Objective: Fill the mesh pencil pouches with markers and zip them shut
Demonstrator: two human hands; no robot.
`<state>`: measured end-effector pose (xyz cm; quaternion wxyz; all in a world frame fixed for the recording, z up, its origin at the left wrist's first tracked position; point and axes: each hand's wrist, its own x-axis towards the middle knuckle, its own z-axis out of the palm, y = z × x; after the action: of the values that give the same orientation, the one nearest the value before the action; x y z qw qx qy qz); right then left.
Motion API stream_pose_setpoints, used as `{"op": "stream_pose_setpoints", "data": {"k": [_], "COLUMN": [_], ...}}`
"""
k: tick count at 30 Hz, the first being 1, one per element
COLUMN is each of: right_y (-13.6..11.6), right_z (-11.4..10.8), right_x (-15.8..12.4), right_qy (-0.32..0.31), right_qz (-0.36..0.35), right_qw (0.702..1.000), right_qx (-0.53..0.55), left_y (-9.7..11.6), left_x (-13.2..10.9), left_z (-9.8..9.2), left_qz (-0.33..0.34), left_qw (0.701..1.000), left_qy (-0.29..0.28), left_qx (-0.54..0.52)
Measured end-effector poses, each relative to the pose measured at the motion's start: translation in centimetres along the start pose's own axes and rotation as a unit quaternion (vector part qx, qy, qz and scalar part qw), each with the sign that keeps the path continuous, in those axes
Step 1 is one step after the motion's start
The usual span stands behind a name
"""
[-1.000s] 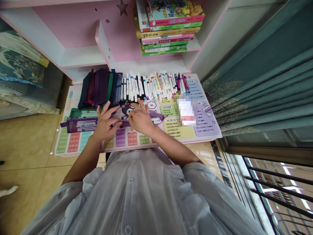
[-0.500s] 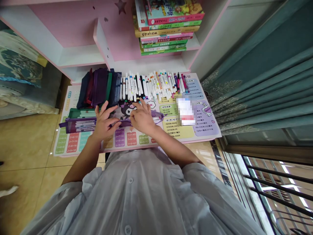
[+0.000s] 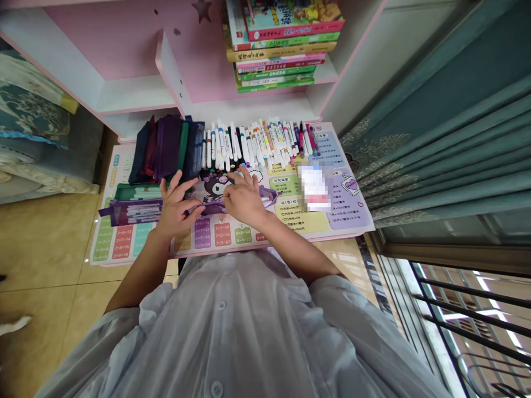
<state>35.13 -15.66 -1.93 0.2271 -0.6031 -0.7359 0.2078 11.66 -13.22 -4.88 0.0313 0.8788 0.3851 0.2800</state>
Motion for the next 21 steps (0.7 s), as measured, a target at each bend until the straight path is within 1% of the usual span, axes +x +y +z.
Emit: {"op": "stream_pose_setpoints", "data": {"k": [5,11,21], "right_y": [0.04,-0.19,0.55], "right_z": [-0.14,-0.74,-0.73], "right_x": [-0.05,-0.16,-0.36], "right_qy": [0.003,-0.012,0.001], "right_qz": [0.006,0.017,0.016], "right_qw": [1.000,1.000,1.000], "right_qx": [-0.004,-0.008,-0.007], "left_y": [-0.06,0.04,0.05], "left_x": [-0.06,0.02,-0.03], "left_z": [0.05,0.00,-0.16], "left_qz": [0.002,-0.007,-0.024], "left_qw": [1.000,1.000,1.000], "left_qy": [0.005,0.001,-0.010], "left_qx": [-0.002,-0.003,-0.008]}}
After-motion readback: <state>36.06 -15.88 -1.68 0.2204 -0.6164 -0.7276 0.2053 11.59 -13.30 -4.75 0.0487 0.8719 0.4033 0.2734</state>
